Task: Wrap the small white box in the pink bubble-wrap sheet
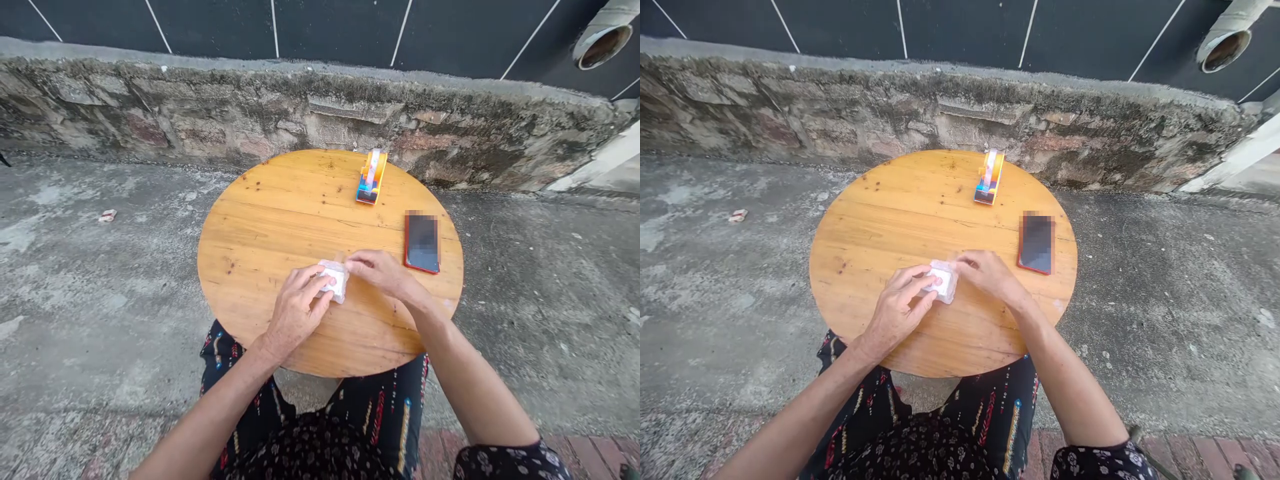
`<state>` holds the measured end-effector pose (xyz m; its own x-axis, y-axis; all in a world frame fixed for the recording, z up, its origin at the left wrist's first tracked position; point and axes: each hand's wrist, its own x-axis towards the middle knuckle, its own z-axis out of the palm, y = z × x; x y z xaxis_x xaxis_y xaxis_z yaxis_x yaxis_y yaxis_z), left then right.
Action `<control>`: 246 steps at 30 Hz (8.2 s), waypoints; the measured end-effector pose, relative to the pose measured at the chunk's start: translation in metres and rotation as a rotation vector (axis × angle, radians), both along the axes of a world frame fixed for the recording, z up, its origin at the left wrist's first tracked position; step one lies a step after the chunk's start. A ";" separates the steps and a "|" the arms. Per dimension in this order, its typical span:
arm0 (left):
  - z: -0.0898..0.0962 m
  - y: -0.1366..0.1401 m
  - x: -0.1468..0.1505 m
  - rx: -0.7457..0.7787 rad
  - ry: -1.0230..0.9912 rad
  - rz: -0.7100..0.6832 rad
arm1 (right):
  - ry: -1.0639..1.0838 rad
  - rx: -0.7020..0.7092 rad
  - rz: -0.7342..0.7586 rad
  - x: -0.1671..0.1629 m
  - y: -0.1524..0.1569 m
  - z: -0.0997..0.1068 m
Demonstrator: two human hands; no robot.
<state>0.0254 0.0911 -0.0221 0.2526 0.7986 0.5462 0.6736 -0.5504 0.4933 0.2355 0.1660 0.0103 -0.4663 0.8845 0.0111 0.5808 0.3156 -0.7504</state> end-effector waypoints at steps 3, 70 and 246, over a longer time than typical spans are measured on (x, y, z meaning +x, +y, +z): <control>0.000 0.000 -0.001 -0.002 -0.008 -0.008 | 0.048 -0.038 -0.180 0.011 0.002 0.000; 0.005 -0.007 0.014 -0.142 -0.086 0.092 | 0.373 -0.015 0.053 -0.023 0.002 -0.021; -0.027 0.004 0.006 -0.246 -0.476 0.028 | -0.244 0.256 0.267 0.005 -0.005 -0.019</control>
<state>0.0313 0.0952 -0.0491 -0.0002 0.9205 0.3908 0.3570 -0.3650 0.8598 0.2408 0.1613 -0.0091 -0.6942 0.7159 0.0754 0.6040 0.6362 -0.4800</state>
